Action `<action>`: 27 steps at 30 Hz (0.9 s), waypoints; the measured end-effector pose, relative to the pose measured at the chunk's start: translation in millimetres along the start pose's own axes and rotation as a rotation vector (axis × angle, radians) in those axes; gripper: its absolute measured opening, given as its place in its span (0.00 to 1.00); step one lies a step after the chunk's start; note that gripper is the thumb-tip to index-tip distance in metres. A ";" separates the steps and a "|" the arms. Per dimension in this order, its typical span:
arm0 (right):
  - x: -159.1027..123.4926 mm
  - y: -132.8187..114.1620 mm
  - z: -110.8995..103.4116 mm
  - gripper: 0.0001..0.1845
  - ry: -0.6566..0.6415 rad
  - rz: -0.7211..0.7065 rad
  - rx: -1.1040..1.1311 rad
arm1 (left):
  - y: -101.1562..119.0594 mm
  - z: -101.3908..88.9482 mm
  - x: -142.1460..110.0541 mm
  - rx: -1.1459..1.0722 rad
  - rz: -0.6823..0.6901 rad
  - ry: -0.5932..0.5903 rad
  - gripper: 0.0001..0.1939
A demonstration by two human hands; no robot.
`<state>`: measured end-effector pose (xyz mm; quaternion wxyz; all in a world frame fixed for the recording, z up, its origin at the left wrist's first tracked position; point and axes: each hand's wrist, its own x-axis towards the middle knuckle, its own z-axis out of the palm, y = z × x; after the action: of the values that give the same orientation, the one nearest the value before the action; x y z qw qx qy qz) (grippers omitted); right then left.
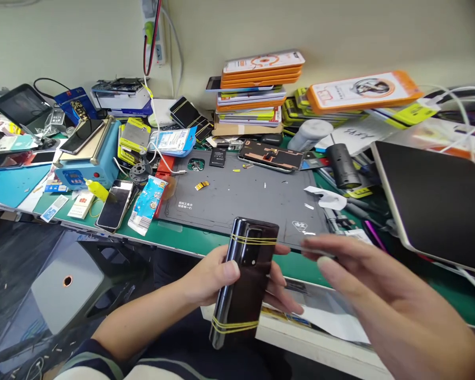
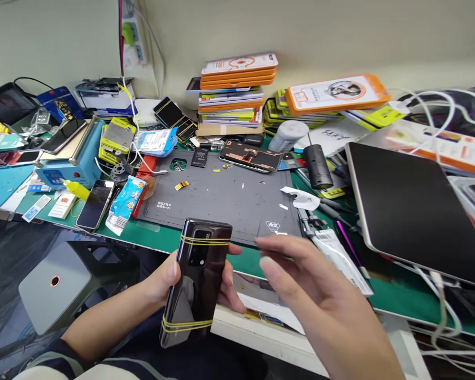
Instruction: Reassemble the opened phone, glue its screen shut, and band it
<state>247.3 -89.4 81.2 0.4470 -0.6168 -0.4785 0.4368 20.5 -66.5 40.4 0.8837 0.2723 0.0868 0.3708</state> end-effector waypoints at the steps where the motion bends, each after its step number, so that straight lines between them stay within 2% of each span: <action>1: 7.1 -8.2 5.7 0.20 -0.008 0.008 0.048 | -1.6 1.6 -1.0 -0.005 -0.014 0.005 0.50; 4: 26.3 -28.6 27.3 0.26 -0.142 0.065 0.174 | -5.4 7.1 -3.6 -0.013 -0.042 0.026 0.50; 6: 35.6 -36.0 38.6 0.26 -0.267 0.119 0.247 | -7.4 9.8 -4.0 -0.016 -0.045 0.044 0.48; 9: 43.1 -38.4 46.9 0.25 -0.417 0.200 0.344 | -9.3 10.3 -1.9 -0.008 -0.039 0.074 0.45; 12: 45.4 -36.5 49.1 0.26 -0.509 0.286 0.415 | -8.7 7.6 1.5 0.035 -0.033 0.094 0.44; 21: 47.9 -33.6 50.2 0.30 -0.599 0.426 0.555 | 11.5 11.5 5.0 0.242 -0.085 0.092 0.39; 27: 53.9 -28.1 47.4 0.29 -0.579 0.422 0.550 | 16.7 14.9 6.8 0.308 -0.134 0.150 0.38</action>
<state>204.6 -26.2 92.1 0.3432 -0.4112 -0.3139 0.7840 20.5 -58.3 62.3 0.8454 0.3694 0.2260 0.3127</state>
